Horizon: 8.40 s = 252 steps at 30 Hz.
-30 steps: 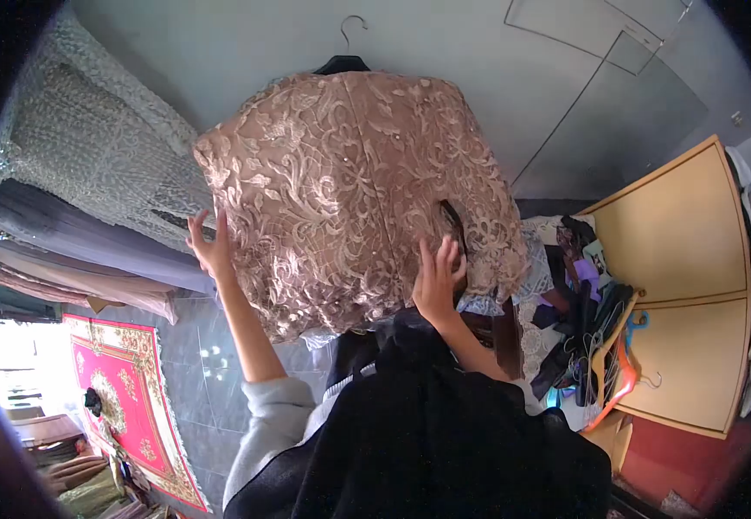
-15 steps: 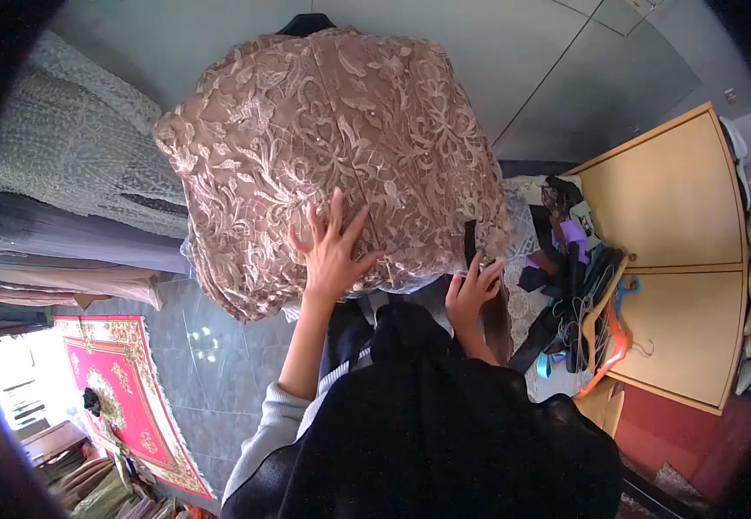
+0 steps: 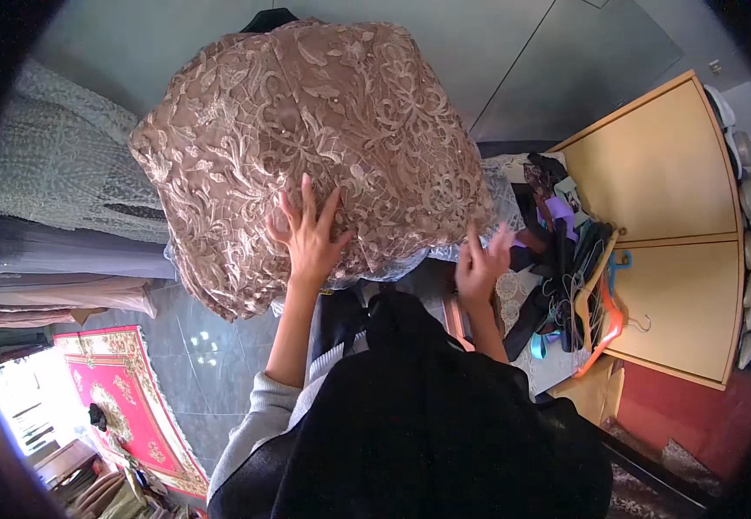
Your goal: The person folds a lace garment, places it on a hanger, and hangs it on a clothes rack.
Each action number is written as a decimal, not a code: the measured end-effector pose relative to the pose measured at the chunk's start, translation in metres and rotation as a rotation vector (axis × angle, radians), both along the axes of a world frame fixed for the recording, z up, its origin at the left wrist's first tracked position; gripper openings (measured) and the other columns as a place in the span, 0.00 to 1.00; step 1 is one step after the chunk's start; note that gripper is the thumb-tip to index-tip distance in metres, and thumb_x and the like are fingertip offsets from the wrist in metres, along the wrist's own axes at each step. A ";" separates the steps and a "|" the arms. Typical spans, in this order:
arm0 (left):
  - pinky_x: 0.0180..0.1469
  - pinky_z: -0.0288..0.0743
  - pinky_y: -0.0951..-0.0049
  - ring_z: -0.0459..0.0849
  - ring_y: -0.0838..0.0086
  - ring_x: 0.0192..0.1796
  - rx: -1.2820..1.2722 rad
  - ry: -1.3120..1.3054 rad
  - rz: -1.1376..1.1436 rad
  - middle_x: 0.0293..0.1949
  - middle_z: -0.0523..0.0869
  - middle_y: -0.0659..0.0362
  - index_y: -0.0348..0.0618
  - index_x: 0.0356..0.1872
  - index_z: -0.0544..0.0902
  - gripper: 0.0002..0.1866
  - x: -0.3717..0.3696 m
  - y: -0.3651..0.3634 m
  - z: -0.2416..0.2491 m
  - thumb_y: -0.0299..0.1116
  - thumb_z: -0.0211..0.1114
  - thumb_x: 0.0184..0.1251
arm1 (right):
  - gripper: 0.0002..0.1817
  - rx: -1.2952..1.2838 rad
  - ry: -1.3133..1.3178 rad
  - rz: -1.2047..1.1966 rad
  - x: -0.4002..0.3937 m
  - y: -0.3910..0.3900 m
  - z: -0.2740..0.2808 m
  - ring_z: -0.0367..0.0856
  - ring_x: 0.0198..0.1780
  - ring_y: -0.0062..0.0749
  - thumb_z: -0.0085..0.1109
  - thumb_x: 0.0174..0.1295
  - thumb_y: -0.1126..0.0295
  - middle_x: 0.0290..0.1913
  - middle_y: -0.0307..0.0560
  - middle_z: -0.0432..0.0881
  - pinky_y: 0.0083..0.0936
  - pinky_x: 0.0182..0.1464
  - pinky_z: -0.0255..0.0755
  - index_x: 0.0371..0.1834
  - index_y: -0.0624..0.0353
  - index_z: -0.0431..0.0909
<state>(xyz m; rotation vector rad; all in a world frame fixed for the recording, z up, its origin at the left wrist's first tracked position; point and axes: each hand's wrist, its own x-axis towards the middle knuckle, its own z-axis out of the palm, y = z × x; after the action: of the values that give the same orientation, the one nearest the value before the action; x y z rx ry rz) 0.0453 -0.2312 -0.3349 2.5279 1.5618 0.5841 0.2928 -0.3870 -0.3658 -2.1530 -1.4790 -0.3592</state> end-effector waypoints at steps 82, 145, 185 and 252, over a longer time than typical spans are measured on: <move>0.70 0.46 0.56 0.58 0.52 0.70 -0.455 -0.868 0.335 0.63 0.70 0.46 0.41 0.31 0.86 0.28 -0.244 0.167 -0.030 0.60 0.71 0.42 | 0.24 -0.043 -0.165 0.716 -0.288 0.247 0.073 0.46 0.72 0.58 0.43 0.67 0.60 0.72 0.57 0.49 0.65 0.66 0.38 0.67 0.47 0.61; 0.60 0.32 0.23 0.32 0.45 0.73 -0.165 0.238 0.078 0.72 0.51 0.53 0.62 0.54 0.80 0.35 -0.134 0.361 0.144 0.69 0.62 0.46 | 0.17 -0.087 0.374 0.399 -0.094 0.465 0.183 0.49 0.71 0.59 0.64 0.55 0.54 0.68 0.49 0.60 0.75 0.58 0.47 0.46 0.46 0.80; 0.55 0.38 0.17 0.40 0.44 0.73 0.025 -0.254 -0.507 0.71 0.52 0.48 0.37 0.56 0.72 0.34 -0.102 -0.155 0.185 0.39 0.67 0.43 | 0.18 0.613 1.045 0.249 -0.209 -0.005 0.189 0.74 0.50 0.42 0.66 0.44 0.67 0.51 0.60 0.75 0.31 0.53 0.67 0.33 0.71 0.80; 0.62 0.17 0.29 0.46 0.46 0.73 -0.017 -1.321 -1.832 0.64 0.72 0.62 0.57 0.34 0.84 0.21 0.252 -0.705 0.269 0.39 0.66 0.28 | 0.32 -0.312 -0.949 -1.825 -0.314 -0.722 0.311 0.54 0.71 0.54 0.55 0.47 0.35 0.67 0.55 0.63 0.49 0.68 0.37 0.43 0.50 0.82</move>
<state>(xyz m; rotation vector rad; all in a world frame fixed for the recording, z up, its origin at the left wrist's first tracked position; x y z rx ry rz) 0.2978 -0.9365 -0.0663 1.5660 -1.0410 1.1858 -0.0211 -1.1092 -0.0552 -3.0829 0.8101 -1.9339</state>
